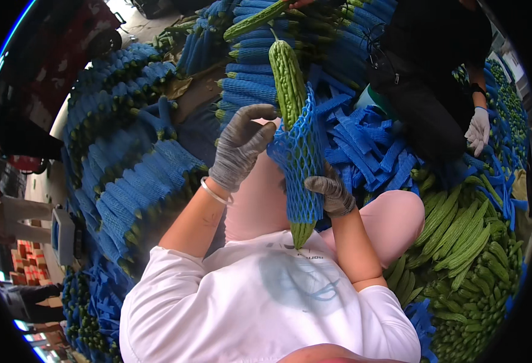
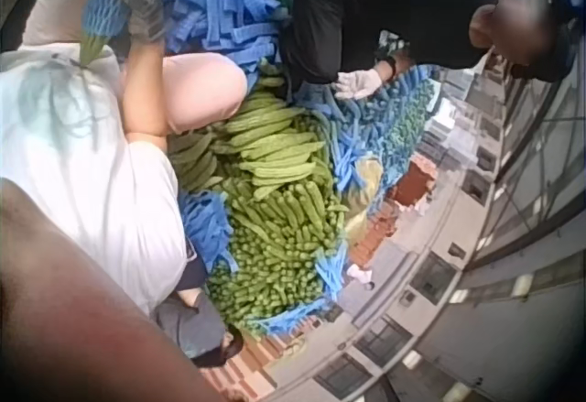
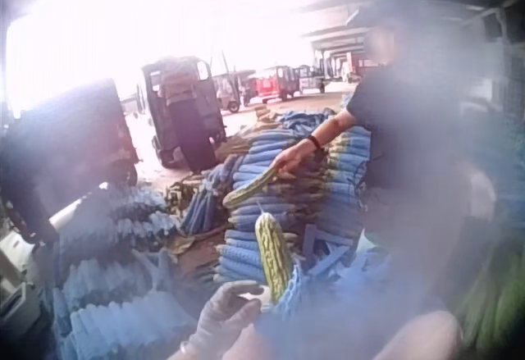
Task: The recorder is placing bitter melons into blue foam protective nets while sitting on the floor.
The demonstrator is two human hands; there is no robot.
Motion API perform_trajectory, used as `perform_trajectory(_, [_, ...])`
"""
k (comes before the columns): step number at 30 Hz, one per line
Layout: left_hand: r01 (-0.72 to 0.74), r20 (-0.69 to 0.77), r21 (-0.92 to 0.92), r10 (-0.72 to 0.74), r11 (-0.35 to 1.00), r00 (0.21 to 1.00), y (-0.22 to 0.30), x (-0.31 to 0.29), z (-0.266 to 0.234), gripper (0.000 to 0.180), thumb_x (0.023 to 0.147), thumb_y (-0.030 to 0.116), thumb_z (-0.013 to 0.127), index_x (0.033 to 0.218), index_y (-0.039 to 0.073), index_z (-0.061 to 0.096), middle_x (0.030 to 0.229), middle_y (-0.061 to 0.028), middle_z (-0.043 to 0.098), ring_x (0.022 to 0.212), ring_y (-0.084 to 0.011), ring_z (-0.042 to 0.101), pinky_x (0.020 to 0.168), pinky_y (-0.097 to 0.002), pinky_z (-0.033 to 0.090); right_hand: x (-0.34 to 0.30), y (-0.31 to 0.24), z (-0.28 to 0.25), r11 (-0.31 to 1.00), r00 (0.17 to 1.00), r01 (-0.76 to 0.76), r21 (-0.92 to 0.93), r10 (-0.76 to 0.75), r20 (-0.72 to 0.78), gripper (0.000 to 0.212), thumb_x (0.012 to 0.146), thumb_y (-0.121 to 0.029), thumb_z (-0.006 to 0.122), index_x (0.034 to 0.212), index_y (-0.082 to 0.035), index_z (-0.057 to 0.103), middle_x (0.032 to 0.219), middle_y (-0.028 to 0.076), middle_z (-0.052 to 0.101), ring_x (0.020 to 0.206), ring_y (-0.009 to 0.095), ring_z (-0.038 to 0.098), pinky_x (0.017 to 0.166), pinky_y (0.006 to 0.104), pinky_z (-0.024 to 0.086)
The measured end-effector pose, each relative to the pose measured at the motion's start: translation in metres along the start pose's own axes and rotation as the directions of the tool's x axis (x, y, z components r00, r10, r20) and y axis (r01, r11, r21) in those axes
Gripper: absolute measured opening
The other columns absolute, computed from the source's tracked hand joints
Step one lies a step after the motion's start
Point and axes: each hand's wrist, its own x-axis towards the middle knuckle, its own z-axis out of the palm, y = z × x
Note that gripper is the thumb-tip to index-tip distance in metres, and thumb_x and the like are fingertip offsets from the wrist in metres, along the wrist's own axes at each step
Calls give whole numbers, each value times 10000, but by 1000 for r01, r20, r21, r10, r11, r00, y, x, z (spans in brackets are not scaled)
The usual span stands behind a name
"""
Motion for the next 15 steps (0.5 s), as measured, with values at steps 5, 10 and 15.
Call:
perform_trajectory(5, [164, 197, 476, -286, 864, 938, -8, -8, 8, 390, 786, 98, 722, 1120, 53, 526, 951, 25, 524, 825, -57, 487, 764, -218, 424, -1, 10, -4, 998, 994, 21, 51, -15, -104, 743, 699, -267, 722, 1308, -7, 386, 1113, 132, 562, 866, 258, 627, 791, 368, 532])
perform_trajectory(10, [400, 409, 55, -386, 915, 827, -13, -22, 3, 397, 761, 109, 741, 1108, 41, 560, 1051, -14, 562, 958, -109, 526, 873, -260, 428, -13, 8, -23, 996, 997, -43, 83, 48, -65, 734, 698, -271, 727, 1293, 2, 396, 1113, 145, 567, 883, 257, 626, 799, 369, 534])
perform_trajectory(15, [-264, 375, 166, 186, 950, 908, -9, -19, -13, 359, 740, 39, 736, 1072, 56, 601, 1061, -64, 588, 1030, -184, 532, 920, -341, 428, -17, 13, -29, 971, 997, -63, 232, 70, -20, 745, 715, -262, 716, 1322, 11, 381, 1200, 129, 546, 1026, 220, 575, 903, 349, 472])
